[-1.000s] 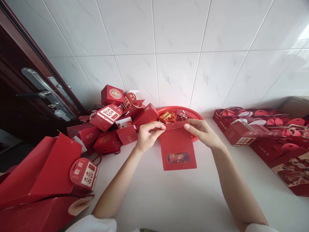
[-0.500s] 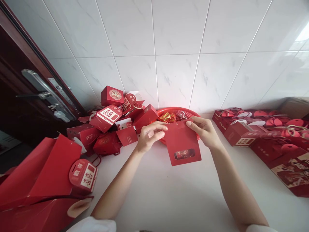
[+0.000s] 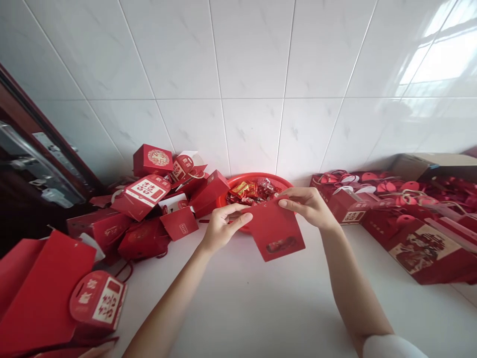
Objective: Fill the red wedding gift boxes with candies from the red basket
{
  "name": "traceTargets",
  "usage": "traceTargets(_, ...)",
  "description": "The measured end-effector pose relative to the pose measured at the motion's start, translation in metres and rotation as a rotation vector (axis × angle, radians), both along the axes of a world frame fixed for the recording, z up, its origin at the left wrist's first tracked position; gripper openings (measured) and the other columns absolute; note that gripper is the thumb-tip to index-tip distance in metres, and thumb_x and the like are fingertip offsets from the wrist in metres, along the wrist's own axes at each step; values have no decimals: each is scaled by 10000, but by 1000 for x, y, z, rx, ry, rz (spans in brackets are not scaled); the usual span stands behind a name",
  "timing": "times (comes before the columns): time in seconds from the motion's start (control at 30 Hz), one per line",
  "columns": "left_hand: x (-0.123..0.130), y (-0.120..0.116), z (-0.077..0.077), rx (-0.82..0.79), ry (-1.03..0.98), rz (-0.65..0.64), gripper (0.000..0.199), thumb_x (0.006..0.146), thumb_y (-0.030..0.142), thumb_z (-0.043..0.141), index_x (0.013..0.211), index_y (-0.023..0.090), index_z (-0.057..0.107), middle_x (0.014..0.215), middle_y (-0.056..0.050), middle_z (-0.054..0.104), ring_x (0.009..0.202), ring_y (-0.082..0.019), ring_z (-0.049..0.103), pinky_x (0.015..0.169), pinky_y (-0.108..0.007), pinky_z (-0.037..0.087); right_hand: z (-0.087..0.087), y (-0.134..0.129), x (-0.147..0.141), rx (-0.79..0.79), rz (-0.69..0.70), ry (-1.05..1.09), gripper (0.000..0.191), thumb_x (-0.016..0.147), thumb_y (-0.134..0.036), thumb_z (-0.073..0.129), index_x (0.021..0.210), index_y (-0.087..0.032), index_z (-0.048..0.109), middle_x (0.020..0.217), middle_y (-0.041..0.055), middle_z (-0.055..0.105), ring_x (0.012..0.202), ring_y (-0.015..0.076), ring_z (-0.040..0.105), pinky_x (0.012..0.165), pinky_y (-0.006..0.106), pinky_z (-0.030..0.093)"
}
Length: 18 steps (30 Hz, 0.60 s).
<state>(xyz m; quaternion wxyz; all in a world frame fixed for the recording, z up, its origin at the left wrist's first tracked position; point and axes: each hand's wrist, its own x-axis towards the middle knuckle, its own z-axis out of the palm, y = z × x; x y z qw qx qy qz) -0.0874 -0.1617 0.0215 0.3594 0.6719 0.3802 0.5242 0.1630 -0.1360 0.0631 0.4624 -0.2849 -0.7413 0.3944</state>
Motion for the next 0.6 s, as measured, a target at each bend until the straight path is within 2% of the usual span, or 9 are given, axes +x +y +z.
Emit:
traceTargets(0.1, 2, 8, -8, -63, 51, -83, 327, 768, 417, 792, 1005, 191, 787, 966, -67, 807, 894, -248, 765, 821, -335, 628, 4, -1, 24, 63, -150, 60, 233, 821, -431, 777, 841, -199, 794, 838, 57, 757, 778, 200, 687, 665, 299, 547)
traceTargets(0.17, 4, 15, -17, -70, 84, -79, 295, 777, 408, 766, 968, 185, 787, 1002, -81, 805, 937, -257, 763, 857, -353, 624, 6, -3, 47, 77, -307, 188, 252, 779, -442, 803, 810, -192, 785, 795, 46, 744, 740, 184, 668, 658, 294, 536)
traceTargets(0.27, 9, 25, -32, -19, 135, -21, 258, 793, 399, 713, 912, 181, 783, 970, -88, 806, 931, -262, 762, 859, -377, 622, 6, -12, 86, 90, -601, 368, 300, 659, -432, 863, 788, -176, 775, 723, 36, 712, 665, 167, 631, 627, 300, 521)
traceTargets(0.33, 13, 29, -40, 42, 191, 22, 219, 805, 372, 684, 877, 190, 780, 944, -81, 806, 930, -259, 759, 882, -389, 611, 2, -20, 113, 131, -826, 399, 305, 606, -397, 871, 784, -169, 775, 690, 35, 693, 645, 173, 620, 615, 316, 518)
traceTargets(0.43, 18, 30, -45, 118, 248, 66, 174, 824, 325, 655, 856, 204, 776, 931, -66, 805, 930, -247, 755, 900, -382, 599, -15, -33, 151, 240, -1184, 389, 285, 575, -373, 837, 767, -173, 768, 707, 44, 692, 661, 196, 623, 661, 365, 532)
traceTargets(0.5, 19, 29, -45, 134, 253, 72, 164, 827, 312, 649, 853, 209, 774, 923, -58, 807, 914, -240, 757, 881, -368, 602, -33, -37, 174, 311, -1367, 362, 261, 578, -371, 798, 750, -178, 762, 703, 48, 689, 659, 210, 618, 690, 398, 530)
traceTargets(0.6, 19, 28, -44, 140, 248, 78, 157, 823, 309, 655, 850, 209, 773, 912, -52, 808, 902, -236, 758, 870, -361, 604, -63, -35, 200, 329, -1509, 348, 187, 606, -343, 759, 697, -181, 734, 652, 37, 649, 631, 211, 591, 708, 414, 509)
